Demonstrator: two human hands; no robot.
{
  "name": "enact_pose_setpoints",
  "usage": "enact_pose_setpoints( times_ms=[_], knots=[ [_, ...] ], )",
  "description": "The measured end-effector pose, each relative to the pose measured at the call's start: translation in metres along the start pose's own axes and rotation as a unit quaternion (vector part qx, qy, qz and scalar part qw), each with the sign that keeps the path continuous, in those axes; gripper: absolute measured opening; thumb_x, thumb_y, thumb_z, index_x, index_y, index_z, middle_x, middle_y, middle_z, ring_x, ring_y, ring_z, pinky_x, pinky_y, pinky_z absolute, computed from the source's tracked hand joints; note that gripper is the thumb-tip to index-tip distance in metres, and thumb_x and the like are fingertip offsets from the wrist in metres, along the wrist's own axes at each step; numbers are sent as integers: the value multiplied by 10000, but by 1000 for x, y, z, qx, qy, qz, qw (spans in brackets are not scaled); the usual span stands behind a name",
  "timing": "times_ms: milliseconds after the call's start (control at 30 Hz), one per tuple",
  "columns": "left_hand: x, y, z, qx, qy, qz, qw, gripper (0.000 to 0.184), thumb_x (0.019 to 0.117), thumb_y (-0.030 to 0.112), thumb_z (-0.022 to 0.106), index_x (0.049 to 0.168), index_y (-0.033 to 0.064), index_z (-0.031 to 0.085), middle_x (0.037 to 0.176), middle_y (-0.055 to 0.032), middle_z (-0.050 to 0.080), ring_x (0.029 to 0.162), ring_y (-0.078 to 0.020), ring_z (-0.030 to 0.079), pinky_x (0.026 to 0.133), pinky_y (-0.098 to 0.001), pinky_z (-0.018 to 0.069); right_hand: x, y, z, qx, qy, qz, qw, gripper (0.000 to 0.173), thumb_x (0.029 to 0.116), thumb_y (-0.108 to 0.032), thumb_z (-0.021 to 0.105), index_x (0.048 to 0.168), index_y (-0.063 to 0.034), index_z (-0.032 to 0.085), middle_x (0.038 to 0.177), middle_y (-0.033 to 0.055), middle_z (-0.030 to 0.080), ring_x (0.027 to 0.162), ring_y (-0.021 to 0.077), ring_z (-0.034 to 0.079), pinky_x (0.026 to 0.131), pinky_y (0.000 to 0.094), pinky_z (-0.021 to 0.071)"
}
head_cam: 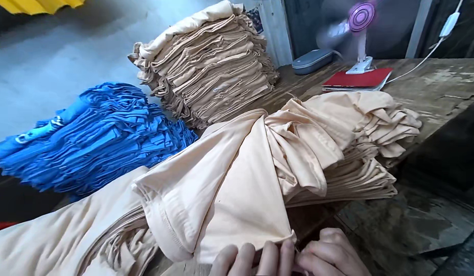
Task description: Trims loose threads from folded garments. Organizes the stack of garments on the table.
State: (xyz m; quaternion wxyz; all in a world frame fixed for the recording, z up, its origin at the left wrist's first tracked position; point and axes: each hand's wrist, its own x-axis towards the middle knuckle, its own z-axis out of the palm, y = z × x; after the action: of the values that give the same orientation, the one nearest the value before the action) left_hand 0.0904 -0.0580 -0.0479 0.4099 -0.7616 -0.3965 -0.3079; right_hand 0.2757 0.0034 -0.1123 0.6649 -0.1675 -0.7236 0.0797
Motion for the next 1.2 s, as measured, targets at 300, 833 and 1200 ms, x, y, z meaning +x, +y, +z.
enact_pose_setpoints(
  times_ms=[300, 833, 1200],
  knots=[
    [-4, -5, 8, -45, -13, -122, 991, 220, 947, 363, 732, 1121, 229, 729, 921, 10, 655, 823, -162, 546, 800, -353, 387, -3, 13, 2, 22, -4, 5, 1000, 104, 920, -237, 787, 936, -157, 723, 909, -27, 669, 886, 93, 624, 880, 259, 508],
    [-66, -167, -17, -166, 52, -699, 694, 375, 1076, 378, 496, 993, 48, 655, 692, 39, 588, 582, -62, 568, 571, -307, 523, 56, -1, 4, -130, -11, -19, 991, 210, 1015, -305, 573, 1178, -262, 698, 1082, -19, 679, 1052, 143, 612, 1013, 373, 440],
    [-74, -159, 2, -373, 163, -728, 551, 327, 1105, 298, 441, 1177, 30, 615, 879, -63, 724, 781, -153, 720, 718, -382, 627, 205, 58, -27, -259, -119, 237, 929, 196, 1009, -193, 638, 1025, -59, 781, 1078, 161, 743, 1072, 359, 689, 960, 646, 501]
  ],
)
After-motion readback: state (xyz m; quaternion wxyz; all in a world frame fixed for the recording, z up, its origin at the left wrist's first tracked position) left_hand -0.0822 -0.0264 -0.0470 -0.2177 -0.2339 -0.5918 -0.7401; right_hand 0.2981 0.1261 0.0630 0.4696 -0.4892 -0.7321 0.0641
